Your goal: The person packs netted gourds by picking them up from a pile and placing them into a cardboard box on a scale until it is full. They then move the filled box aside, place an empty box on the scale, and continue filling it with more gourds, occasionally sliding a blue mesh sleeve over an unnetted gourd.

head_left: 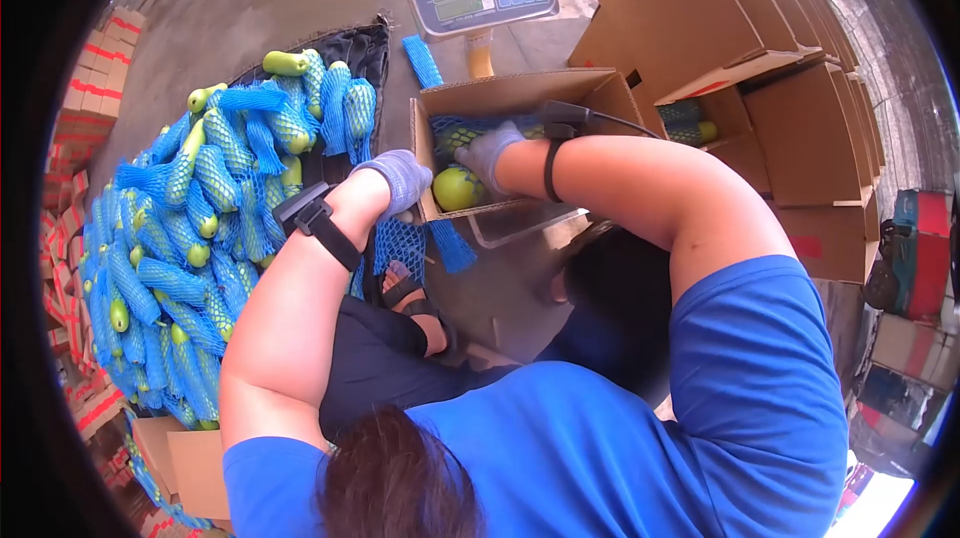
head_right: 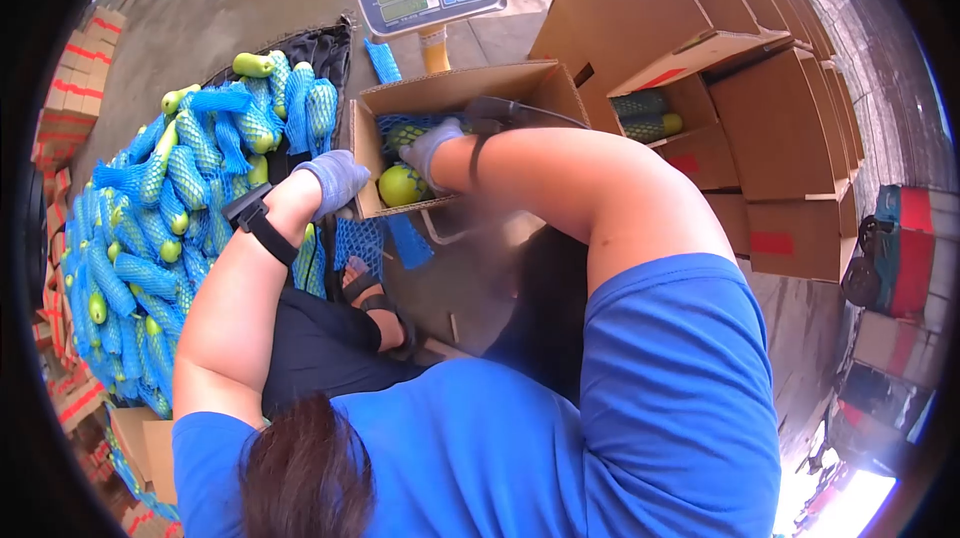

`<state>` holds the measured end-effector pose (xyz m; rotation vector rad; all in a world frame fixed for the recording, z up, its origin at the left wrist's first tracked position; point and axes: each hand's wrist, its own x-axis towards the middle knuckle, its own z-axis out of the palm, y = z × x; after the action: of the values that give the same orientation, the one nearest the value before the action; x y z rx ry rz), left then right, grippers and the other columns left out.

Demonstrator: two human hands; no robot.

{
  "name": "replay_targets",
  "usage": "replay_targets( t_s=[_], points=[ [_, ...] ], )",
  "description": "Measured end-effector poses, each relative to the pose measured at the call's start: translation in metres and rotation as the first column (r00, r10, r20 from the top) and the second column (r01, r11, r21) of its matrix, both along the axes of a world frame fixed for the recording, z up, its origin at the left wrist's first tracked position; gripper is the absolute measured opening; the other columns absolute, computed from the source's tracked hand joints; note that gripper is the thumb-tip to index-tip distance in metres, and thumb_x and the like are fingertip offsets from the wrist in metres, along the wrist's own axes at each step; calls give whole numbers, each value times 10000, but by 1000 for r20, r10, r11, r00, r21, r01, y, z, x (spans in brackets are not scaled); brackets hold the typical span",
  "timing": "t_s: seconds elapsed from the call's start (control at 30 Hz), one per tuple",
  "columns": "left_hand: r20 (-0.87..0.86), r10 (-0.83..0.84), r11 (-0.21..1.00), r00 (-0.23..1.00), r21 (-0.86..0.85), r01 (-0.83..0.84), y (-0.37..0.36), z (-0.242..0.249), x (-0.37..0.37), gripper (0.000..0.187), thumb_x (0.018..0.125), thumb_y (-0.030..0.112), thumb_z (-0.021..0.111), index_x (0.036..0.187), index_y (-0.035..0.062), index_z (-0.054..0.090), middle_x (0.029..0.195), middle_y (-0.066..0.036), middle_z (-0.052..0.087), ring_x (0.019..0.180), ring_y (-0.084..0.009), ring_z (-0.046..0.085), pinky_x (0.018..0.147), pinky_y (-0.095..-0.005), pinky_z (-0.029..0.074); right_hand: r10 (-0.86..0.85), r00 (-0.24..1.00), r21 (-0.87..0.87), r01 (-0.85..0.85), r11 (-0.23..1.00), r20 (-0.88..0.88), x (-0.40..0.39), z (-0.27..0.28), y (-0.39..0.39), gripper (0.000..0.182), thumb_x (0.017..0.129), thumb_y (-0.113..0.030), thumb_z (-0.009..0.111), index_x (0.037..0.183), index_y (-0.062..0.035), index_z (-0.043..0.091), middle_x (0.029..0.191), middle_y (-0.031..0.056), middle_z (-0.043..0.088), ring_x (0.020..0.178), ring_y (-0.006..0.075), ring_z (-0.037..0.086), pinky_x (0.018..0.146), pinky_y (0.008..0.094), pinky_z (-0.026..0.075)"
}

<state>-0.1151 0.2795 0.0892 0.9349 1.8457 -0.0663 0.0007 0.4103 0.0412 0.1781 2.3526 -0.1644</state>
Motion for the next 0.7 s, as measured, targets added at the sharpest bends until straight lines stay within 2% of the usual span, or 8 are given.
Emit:
replay_targets(
  t_s=[0.1, 0.2, 0.27, 0.33, 0.5, 0.63, 0.67, 0.7],
  points=[
    [32, 111, 993, 993, -47, -109, 5, 9, 5, 436, 985, 237, 399, 910, -53, 716, 766, -157, 734, 588, -233, 712, 548, -352, 565, 254, 962, 241, -222, 945, -106, 9, 13, -4, 847, 695, -354, 833, 1434, -168, 463, 1386, 102, 559, 1299, 306, 525, 1018, 542, 398],
    [25, 130, 990, 991, -64, -128, 7, 12, 5, 486, 992, 272, 367, 871, -46, 714, 736, -152, 729, 544, -232, 689, 531, -355, 547, 185, 980, 54, -189, 980, 79, 7, 49, 9, 850, 735, -373, 812, 1467, -175, 427, 1434, 101, 511, 1295, 304, 527, 1012, 520, 421],
    [-25, 104, 982, 994, -158, -107, 7, 36, 15, 491, 994, 281, 354, 878, -46, 701, 727, -149, 726, 549, -232, 689, 531, -361, 540, 150, 988, 7, -150, 989, 44, 11, 58, 21, 773, 780, -389, 779, 1450, -172, 461, 1367, 123, 571, 1258, 310, 557, 986, 490, 459],
    [-7, 100, 981, 995, -166, -100, 7, 35, 14, 493, 998, 293, 342, 917, -52, 685, 717, -144, 724, 548, -231, 685, 532, -362, 537, -33, 985, -271, -15, 962, -170, 9, 56, 28, 661, 808, -381, 750, 1394, -166, 532, 1271, 145, 636, 1211, 323, 592, 969, 467, 484],
    [-7, 110, 987, 994, -119, -110, 8, 18, 17, 452, 981, 282, 387, 865, -51, 670, 656, -175, 693, 489, -261, 661, 477, -396, 531, 120, 992, -16, -120, 993, -27, 4, 38, -12, 403, 872, -257, 654, 1247, -109, 665, 1232, 112, 673, 1117, 317, 656, 889, 468, 530],
    [-32, 61, 993, 998, -101, -64, 13, 8, 35, 457, 974, 276, 401, 855, -74, 670, 675, -202, 697, 538, -283, 691, 513, -395, 545, -80, 996, 37, 82, 996, -49, -3, -65, -27, 352, 899, -341, 632, 1146, -110, 732, 1213, 89, 687, 1123, 314, 654, 903, 455, 529],
    [-159, -234, 971, 959, 3, 238, 11, 2, 33, 478, 978, 281, 392, 862, -97, 661, 682, -213, 693, 552, -296, 695, 551, -405, 550, -86, 995, 45, 89, 995, -59, -9, -58, -16, 352, 899, -341, 632, 1146, -110, 732, 1213, 89, 687, 1123, 314, 654, 903, 455, 529],
    [-129, -91, 995, 987, 15, 94, 10, 3, 31, 488, 981, 289, 391, 868, -104, 657, 684, -219, 690, 561, -302, 695, 575, -409, 550, 24, 999, 0, -25, 1000, 41, -12, -40, -8, 445, 873, -379, 659, 1220, -101, 684, 1234, 105, 675, 1133, 313, 647, 926, 445, 519]
  ],
)
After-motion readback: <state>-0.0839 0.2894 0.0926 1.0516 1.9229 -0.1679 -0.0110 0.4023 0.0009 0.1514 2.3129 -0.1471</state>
